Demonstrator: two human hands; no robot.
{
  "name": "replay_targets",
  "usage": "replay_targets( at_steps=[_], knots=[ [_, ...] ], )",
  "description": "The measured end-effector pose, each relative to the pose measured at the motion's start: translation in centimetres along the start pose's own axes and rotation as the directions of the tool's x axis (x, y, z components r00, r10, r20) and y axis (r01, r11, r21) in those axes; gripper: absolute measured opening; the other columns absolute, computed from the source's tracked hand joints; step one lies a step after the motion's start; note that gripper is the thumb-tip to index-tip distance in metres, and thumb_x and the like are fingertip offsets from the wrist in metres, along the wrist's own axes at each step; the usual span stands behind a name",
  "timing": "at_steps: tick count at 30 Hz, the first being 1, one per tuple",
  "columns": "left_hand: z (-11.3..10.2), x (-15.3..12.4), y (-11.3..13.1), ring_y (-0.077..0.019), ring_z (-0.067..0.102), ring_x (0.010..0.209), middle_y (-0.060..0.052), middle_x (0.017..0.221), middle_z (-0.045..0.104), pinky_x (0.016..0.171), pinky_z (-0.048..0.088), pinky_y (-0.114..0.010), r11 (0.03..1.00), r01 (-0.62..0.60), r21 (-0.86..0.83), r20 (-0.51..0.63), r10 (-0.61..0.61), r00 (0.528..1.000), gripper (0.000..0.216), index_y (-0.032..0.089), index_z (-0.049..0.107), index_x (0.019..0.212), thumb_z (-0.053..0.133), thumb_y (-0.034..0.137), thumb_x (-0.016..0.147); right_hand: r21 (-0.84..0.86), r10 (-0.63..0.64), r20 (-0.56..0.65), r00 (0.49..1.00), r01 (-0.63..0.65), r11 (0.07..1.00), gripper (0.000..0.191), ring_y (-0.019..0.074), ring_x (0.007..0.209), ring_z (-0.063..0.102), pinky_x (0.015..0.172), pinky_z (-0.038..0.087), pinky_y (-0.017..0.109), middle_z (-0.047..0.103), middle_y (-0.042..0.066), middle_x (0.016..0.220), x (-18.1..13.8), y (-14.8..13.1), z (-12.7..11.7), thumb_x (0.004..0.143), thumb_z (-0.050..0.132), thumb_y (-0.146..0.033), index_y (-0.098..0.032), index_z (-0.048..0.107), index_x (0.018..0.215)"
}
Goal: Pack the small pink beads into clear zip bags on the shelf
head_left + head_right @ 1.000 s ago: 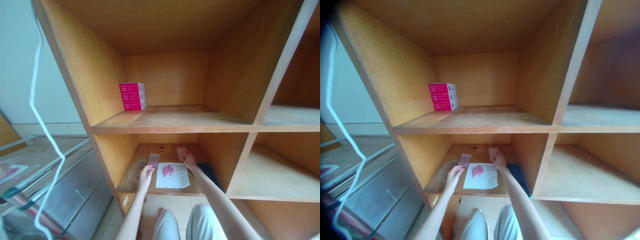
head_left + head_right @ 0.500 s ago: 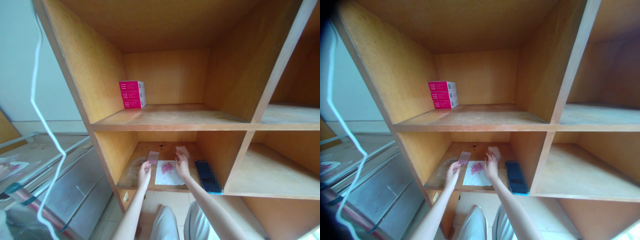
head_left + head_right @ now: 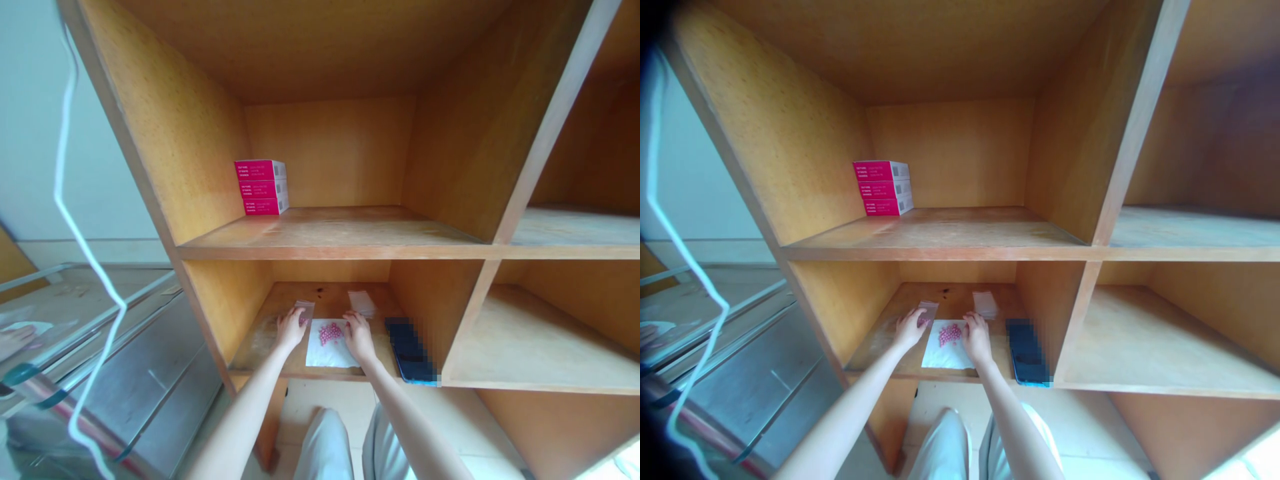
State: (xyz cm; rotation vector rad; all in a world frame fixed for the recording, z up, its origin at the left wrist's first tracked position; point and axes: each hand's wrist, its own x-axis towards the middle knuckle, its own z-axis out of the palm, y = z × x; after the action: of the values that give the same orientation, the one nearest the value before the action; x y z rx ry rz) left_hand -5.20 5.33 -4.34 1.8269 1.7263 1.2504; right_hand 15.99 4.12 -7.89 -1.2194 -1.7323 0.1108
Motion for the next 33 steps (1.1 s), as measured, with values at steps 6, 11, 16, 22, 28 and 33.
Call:
replay_targets(
  at_steps=[6,11,16,22,28,33],
  knots=[
    [0.0,0.8,0.4,-0.0293,0.057,0.09,-0.007,0.086,0.067,0.095,0.011,-0.059,0.995,0.055,0.089,0.04,-0.059,0.997,0.017,0.025,0.066,0.073,0.066,0.017,0.058,0.004,0.003,-0.015,1.0,-0.003,1.0,0.033,0.0237,0.099,0.051,0.086,0.041,0.04,0.059,0.011,0.101,0.0,0.1,-0.1,0.071,0.04,-0.006,-0.018,0.06,0.095],
    [-0.2,1.4,0.8,-0.0269,0.059,0.082,-0.005,0.065,0.067,0.094,0.017,-0.055,0.985,0.155,0.076,0.029,-0.158,0.987,0.005,0.024,0.066,0.058,0.065,0.02,0.059,0.012,0.002,-0.021,1.0,-0.001,1.0,0.034,0.0234,0.097,0.052,0.085,0.041,0.039,0.059,0.01,0.1,0.0,0.0,-0.1,0.071,0.04,-0.006,-0.019,0.061,0.094],
    [-0.5,2.3,-0.1,-0.0245,0.062,0.076,-0.004,0.055,0.065,0.085,0.035,-0.045,0.964,0.232,-0.128,-0.013,-0.235,0.972,0.004,0.024,0.067,0.062,0.066,0.027,0.061,0.021,0.018,-0.02,1.0,-0.017,1.0,0.032,0.0234,0.097,0.052,0.085,0.041,0.039,0.059,0.01,0.1,0.0,0.1,-0.1,0.071,0.041,-0.007,-0.018,0.061,0.093],
    [-1.0,3.2,-1.1,-0.0206,0.063,0.076,-0.008,0.078,0.07,0.073,0.045,-0.033,0.911,0.185,-0.369,-0.065,-0.223,0.973,0.022,0.018,0.068,0.076,0.065,0.035,0.063,0.013,0.011,-0.027,1.0,-0.011,1.0,0.033,0.0233,0.097,0.052,0.085,0.041,0.039,0.06,0.01,0.099,0.0,0.2,0.0,0.072,0.04,-0.007,-0.019,0.061,0.094],
    [-1.8,2.7,0.5,-0.0191,0.063,0.078,-0.009,0.084,0.069,0.076,0.046,-0.033,0.665,0.155,-0.731,-0.072,-0.301,0.951,0.04,0.012,0.064,0.085,0.071,0.038,0.056,0.019,0.016,-0.025,1.0,-0.016,1.0,0.032,0.0234,0.097,0.052,0.085,0.041,0.039,0.06,0.01,0.099,0.0,0.1,-0.1,0.072,0.04,-0.007,-0.018,0.061,0.093],
    [-2.3,1.7,1.9,-0.0197,0.064,0.08,-0.01,0.083,0.068,0.08,0.048,-0.036,0.434,0.213,-0.875,0.051,-0.355,0.933,0.026,0.011,0.061,0.082,0.07,0.027,0.062,0.014,-0.002,-0.017,1.0,0.003,1.0,0.033,0.023,0.097,0.052,0.086,0.041,0.039,0.06,0.01,0.098,0.0,0.0,-0.1,0.072,0.039,-0.007,-0.018,0.061,0.094]
  ],
)
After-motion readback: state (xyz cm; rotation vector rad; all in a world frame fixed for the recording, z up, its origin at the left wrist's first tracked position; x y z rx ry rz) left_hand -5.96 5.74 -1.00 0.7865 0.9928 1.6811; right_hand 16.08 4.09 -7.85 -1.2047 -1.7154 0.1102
